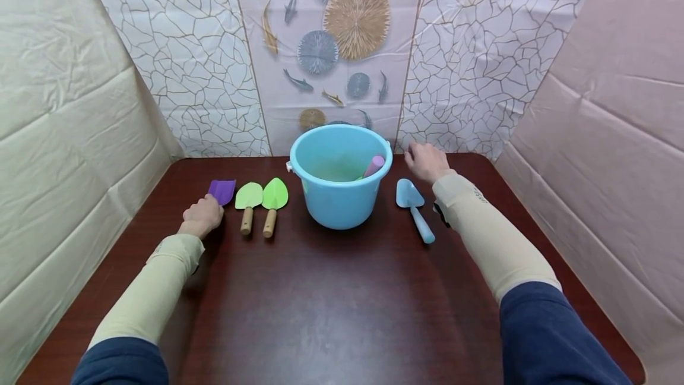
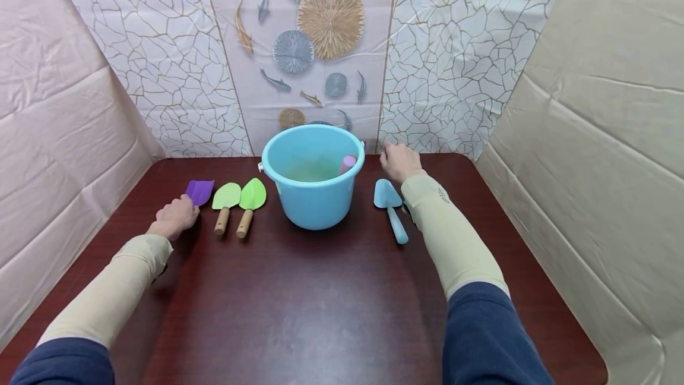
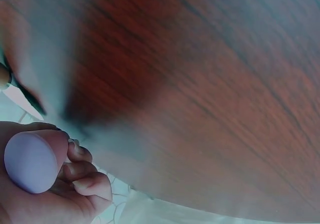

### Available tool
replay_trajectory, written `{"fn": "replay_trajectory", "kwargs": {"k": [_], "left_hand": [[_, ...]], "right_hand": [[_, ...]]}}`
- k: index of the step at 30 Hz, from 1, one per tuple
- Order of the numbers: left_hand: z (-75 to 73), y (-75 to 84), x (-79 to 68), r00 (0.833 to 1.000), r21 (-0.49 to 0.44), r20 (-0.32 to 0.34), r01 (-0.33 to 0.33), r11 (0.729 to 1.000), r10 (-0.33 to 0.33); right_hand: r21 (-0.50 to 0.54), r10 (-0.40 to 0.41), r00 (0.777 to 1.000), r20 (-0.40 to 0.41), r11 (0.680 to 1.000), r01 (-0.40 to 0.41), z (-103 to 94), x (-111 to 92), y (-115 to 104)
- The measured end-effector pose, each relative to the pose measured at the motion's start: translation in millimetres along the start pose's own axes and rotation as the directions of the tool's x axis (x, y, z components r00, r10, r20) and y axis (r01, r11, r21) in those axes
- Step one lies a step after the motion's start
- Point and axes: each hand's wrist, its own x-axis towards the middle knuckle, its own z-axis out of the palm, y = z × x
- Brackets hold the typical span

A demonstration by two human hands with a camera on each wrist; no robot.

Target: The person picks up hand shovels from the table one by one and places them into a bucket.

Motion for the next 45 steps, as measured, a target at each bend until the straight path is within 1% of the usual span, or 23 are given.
{"fn": "replay_trajectory", "kwargs": {"k": [8,16,25,36,40,45], "left_hand": [[-8.2,3.0,-0.6,1.0,-0.006,-0.013,-0.011,1.0,0.011],[-16.4,6.8,-2.2,0.998,-0.016,-0.06,-0.02,1.0,0.019],[-25.4,10.9,-0.7,0.998,0.0,-0.069,-0.015,1.0,0.015],[-33.9,12.5,-6.0,0.998,0.013,-0.053,-0.028,1.0,0.029],[-39.4,14.8,-8.1,0.997,0.019,-0.071,-0.026,0.999,0.028],[-45.0,18.2,-10.6,0.997,0.022,-0.076,-0.034,0.999,0.035]], "right_hand": [[-0.004,0.015,1.0,0.018,1.0,-0.015,2.9,0.8,2.0],[-0.011,0.009,1.0,0.026,1.0,-0.009,1.7,1.0,0.0],[-0.002,0.008,0.999,0.044,1.0,-0.008,3.5,0.6,1.9],[-0.016,0.0,0.999,0.039,1.0,0.0,6.7,-3.0,4.6],[-0.013,0.0,0.999,0.036,1.0,0.001,5.5,-4.2,4.7],[-0.011,0.001,1.0,0.032,1.0,-0.001,7.4,-4.8,5.3]]}}
